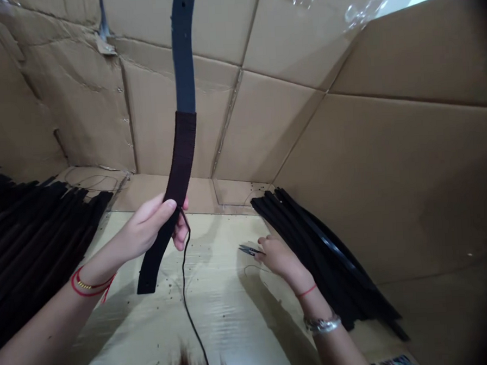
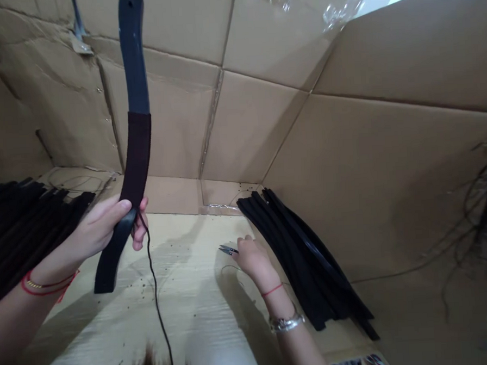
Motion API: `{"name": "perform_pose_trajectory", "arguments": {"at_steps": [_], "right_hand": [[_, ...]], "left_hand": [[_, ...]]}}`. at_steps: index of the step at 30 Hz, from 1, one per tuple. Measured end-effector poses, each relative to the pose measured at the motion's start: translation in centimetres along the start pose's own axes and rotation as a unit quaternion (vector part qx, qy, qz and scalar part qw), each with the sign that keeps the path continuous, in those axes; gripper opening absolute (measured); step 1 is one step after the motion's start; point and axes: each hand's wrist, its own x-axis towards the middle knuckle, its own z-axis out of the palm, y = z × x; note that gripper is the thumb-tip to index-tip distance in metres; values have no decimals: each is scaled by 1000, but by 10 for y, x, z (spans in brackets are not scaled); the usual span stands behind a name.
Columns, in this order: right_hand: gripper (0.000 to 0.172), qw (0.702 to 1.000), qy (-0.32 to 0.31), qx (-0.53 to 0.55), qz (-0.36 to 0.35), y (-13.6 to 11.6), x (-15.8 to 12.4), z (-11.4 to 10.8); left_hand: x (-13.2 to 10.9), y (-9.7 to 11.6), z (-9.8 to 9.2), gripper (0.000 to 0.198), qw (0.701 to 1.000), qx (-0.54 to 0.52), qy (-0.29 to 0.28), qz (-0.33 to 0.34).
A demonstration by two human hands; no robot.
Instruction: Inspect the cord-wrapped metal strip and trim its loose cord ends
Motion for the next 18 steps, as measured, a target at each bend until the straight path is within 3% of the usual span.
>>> {"name": "perform_pose_trajectory", "arguments": {"at_steps": [4, 7, 10, 13, 15, 17, 18], "right_hand": [[8, 997, 59, 53, 13, 24, -5, 32], [17, 989, 81, 125, -7, 27, 2, 35], [21, 967, 90, 232, -59, 10, 3, 23], [16, 926, 60, 351, -123, -32, -18, 4], [14, 885, 10, 436, -165, -69, -43, -9], [28, 750, -114, 616, -213, -103, -68, -18], [40, 711, -143, 654, -215, -118, -79, -22]], "left_hand": [[-6, -12, 4, 28, 1000, -16, -3, -15], [-9, -17, 9, 28, 999, -33, 5, -17], [-10, -18, 12, 26, 999, -38, 15, -12], [-11, -16, 14, 25, 999, -30, 20, 0], [-12, -14, 15, 26, 1000, -19, 17, 7], [-13, -12, 15, 25, 1000, -2, 13, 13], [-14, -12, 15, 25, 1000, 8, 12, 16]]}}
